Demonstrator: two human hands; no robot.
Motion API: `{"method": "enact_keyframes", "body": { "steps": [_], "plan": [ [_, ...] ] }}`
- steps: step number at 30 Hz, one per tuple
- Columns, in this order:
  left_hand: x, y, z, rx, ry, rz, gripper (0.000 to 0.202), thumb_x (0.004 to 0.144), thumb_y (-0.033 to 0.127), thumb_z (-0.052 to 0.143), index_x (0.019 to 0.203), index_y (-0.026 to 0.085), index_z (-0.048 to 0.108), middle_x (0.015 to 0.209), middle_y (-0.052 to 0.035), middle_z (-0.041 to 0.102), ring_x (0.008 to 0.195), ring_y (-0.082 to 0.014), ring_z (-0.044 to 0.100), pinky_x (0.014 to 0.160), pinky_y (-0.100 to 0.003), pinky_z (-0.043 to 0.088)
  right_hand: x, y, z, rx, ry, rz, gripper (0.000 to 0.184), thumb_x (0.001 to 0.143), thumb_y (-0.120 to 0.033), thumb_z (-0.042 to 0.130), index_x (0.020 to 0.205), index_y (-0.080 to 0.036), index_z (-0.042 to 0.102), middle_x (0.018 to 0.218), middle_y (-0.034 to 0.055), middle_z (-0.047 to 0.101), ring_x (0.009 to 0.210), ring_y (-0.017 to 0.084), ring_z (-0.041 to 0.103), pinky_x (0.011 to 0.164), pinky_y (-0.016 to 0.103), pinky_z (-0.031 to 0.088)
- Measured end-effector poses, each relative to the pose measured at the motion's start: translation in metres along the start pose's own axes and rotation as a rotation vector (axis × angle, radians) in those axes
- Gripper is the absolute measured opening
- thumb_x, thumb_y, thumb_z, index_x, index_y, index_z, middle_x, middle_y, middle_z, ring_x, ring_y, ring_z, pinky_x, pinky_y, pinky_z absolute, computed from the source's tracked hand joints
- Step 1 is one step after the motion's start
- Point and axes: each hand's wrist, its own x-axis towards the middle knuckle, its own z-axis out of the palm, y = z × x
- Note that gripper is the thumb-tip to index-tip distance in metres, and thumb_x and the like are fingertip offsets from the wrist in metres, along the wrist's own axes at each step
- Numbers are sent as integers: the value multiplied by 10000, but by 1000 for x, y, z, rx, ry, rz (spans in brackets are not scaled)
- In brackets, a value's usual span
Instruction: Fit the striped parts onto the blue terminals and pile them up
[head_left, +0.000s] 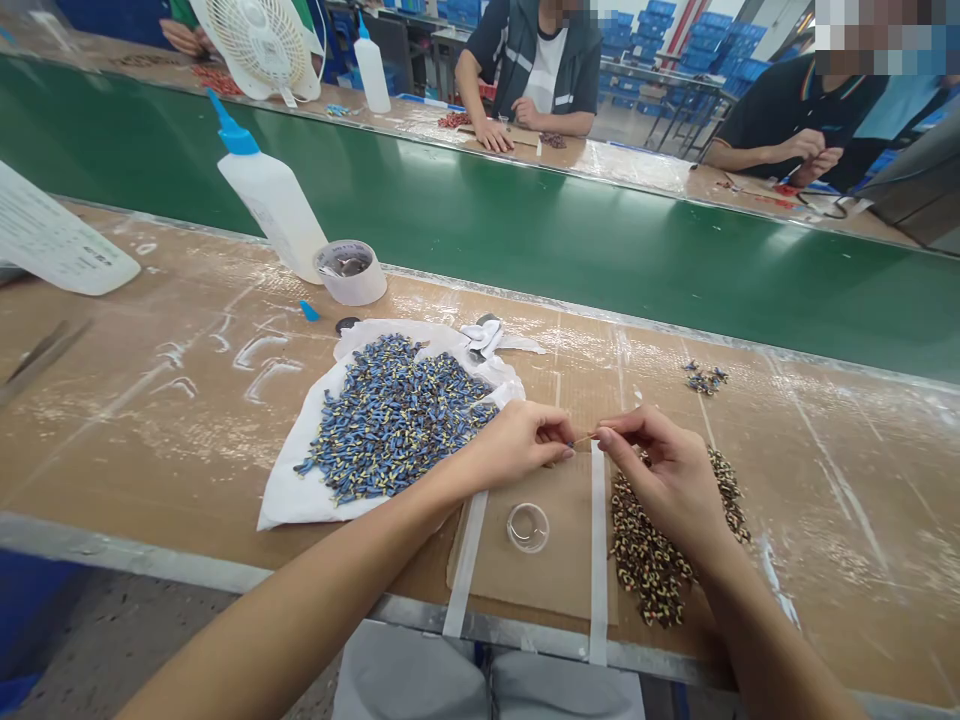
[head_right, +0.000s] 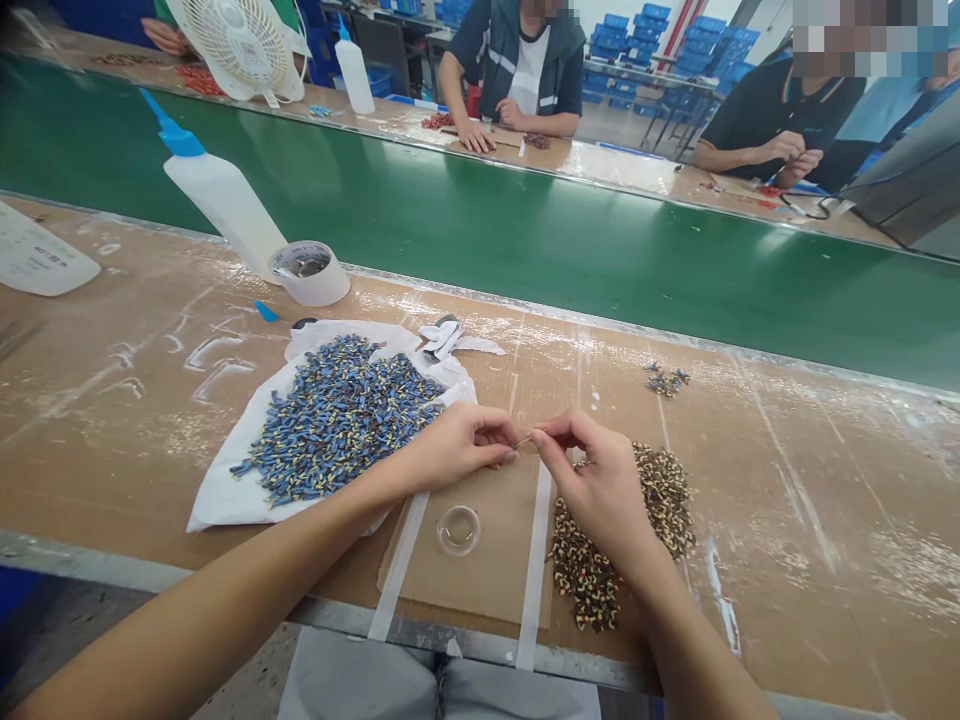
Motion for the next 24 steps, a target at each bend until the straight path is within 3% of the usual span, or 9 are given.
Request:
{"method": "enact_keyframes", "body": {
  "steps": [3, 6, 10, 14, 17, 22, 24],
  "plan": [
    [0, 1, -1, -6, -8, -13, 64, 810, 126, 604, 840, 143, 658, 738, -11, 675, 697, -128, 611, 644, -229, 447, -2, -5, -5, 182, -45, 49, 72, 904, -271, 617, 871, -214, 645, 876, 52, 691, 815, 187, 647, 694, 308, 498],
    [0, 1, -1, -28, -17, 9, 71, 810, 117, 599, 838, 139, 661, 750, -14, 678, 704, -125, 612, 660, -232, 456, -5, -14, -5, 299, -236, -40, 62, 908, -245, 612, 864, -223, 651, 917, 50, 679, 890, 193, 636, 763, 330, 502],
    [0, 0, -2, -60, -20, 19, 87, 828, 131, 575, 850, 136, 659, 774, -25, 686, 714, -123, 617, 671, -235, 468, -12, -26, 9, 232, -479, -199, 73, 903, -207, 618, 891, -228, 688, 960, 38, 654, 881, 166, 614, 790, 323, 480],
    [0, 1, -2, -43, -4, -19, 84, 824, 142, 576, 841, 135, 658, 746, -24, 678, 688, -122, 606, 649, -236, 466, -13, -32, 18, 172, -572, -211, 126, 900, -196, 625, 1001, -236, 689, 1033, 43, 635, 952, 161, 596, 837, 310, 472],
    [0, 4, -2, -36, -7, -25, 91, 823, 139, 574, 835, 140, 665, 742, -22, 674, 689, -122, 600, 645, -236, 461, -5, -23, 2, 114, -513, -150, 175, 895, -244, 627, 1068, -242, 655, 1072, 47, 653, 959, 178, 602, 837, 322, 480],
    [0, 6, -2, -14, 24, -33, 60, 805, 143, 603, 809, 148, 662, 704, -5, 644, 666, -116, 576, 625, -230, 447, 11, 30, -60, -293, -81, 181, 161, 891, -341, 583, 953, -218, 665, 839, 44, 692, 722, 203, 619, 668, 345, 470],
    [0, 5, -4, -16, 32, -36, 56, 803, 155, 606, 803, 150, 661, 697, -2, 635, 659, -116, 569, 625, -233, 446, 14, 52, -76, -406, -90, 275, 160, 868, -344, 595, 924, -216, 672, 825, 47, 700, 724, 217, 625, 674, 355, 465]
  ]
}}
